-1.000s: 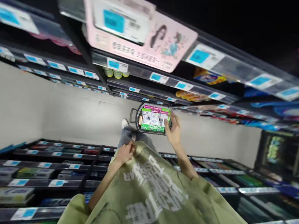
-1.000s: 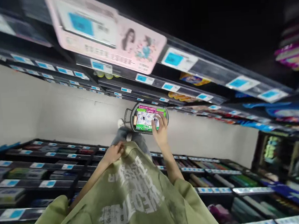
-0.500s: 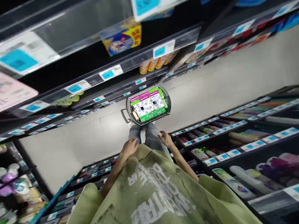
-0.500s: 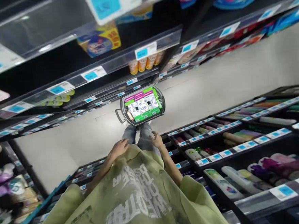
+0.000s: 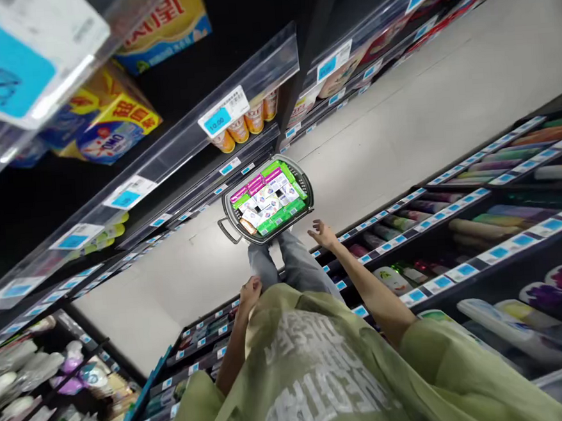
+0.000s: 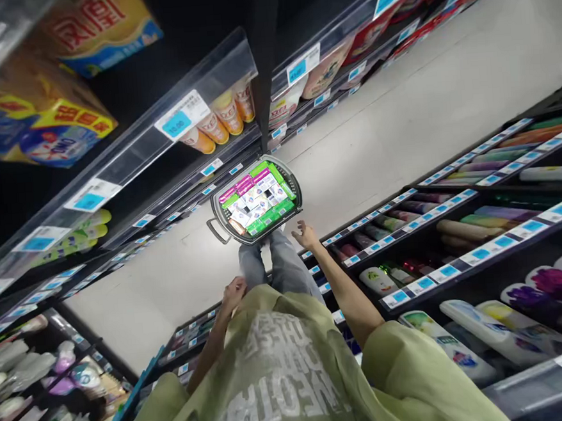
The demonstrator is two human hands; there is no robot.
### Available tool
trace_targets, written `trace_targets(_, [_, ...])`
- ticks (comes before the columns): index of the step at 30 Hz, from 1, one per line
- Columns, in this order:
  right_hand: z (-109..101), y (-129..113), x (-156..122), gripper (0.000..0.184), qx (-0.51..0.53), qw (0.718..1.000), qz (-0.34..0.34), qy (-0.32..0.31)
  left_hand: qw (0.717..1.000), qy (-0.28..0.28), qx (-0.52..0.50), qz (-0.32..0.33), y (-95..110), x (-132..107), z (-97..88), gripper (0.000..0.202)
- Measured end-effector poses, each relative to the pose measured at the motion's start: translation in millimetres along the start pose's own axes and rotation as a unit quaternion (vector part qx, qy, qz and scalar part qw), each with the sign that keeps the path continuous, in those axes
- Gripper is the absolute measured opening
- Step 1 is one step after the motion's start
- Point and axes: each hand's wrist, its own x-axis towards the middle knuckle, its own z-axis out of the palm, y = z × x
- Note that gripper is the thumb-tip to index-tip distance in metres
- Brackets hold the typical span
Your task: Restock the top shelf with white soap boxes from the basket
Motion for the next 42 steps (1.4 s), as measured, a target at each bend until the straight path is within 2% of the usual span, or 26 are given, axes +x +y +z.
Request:
trace_targets(3, [-5,6,46,0.054,-0.011,0.999,0.003,0.033,0.999,-0.005,0.035,0.03,-3,34,-6.6,0.035])
trace_targets(6, [7,16,97,0.062,-0.02,0.998,-0.003,0.062,0.993,0.009,0.101,0.056,-9,88,-17.4,0.046])
trace_targets(10, [48,21,163,0.074,-0.026,0.995,-0.027,0.094,0.976,0.046,0.194,0.089,-18,178,-40.2,0.062])
trace_targets(13, [84,16,199,0.079,-0.052,0.989,-0.046,0.13,0.956,0.073,0.261,0.113,-18,243,-57.4,0.071])
trace_targets(16, [110,7,223,0.075,-0.071,0.984,-0.036,0.159,0.932,0.078,0.321,0.147,-13,293,-66.5,0.079])
trace_targets(18, [118,3,233,0.066,-0.087,0.979,-0.024,0.18,0.919,0.066,0.351,0.17,-8,317,-68.2,0.083])
trace_targets(21, [119,2,242,0.051,-0.109,0.975,-0.014,0.195,0.905,0.041,0.377,0.191,-4,341,-69.3,0.083])
trace_targets(23, [117,6,244,0.047,-0.113,0.976,-0.015,0.184,0.901,0.028,0.383,0.201,-2,350,-71.9,0.079])
trace_targets(26, [115,19,234,0.054,-0.083,0.984,-0.017,0.159,0.902,0.011,0.379,0.208,5,352,-79.5,0.069])
trace_targets(28, [116,30,218,0.063,0.003,0.991,0.006,0.13,0.909,0.007,0.366,0.2,12,347,-85.6,0.062])
trace_targets(31, [117,45,180,0.064,0.154,0.983,0.053,0.086,0.931,0.011,0.325,0.163,21,330,-92.4,0.057])
trace_targets(34, [115,52,128,0.056,0.255,0.963,0.065,0.056,0.958,0.005,0.26,0.121,23,298,-93.9,0.068])
trace_targets(36, [108,48,87,0.054,0.314,0.946,0.064,0.037,0.972,-0.015,0.213,0.1,22,263,-92.8,0.073])
trace_targets(38, [95,36,43,0.054,0.381,0.922,0.062,0.024,0.981,-0.043,0.174,0.073,21,217,-91.4,0.069])
trace_targets(39, [87,27,21,0.055,0.434,0.899,0.063,0.011,0.985,-0.057,0.158,0.052,21,189,-90.8,0.061])
trace_targets(42, [54,-10,-34,0.06,0.614,0.785,0.067,-0.05,0.988,-0.097,0.116,-0.017,26,96,-89.6,0.043])
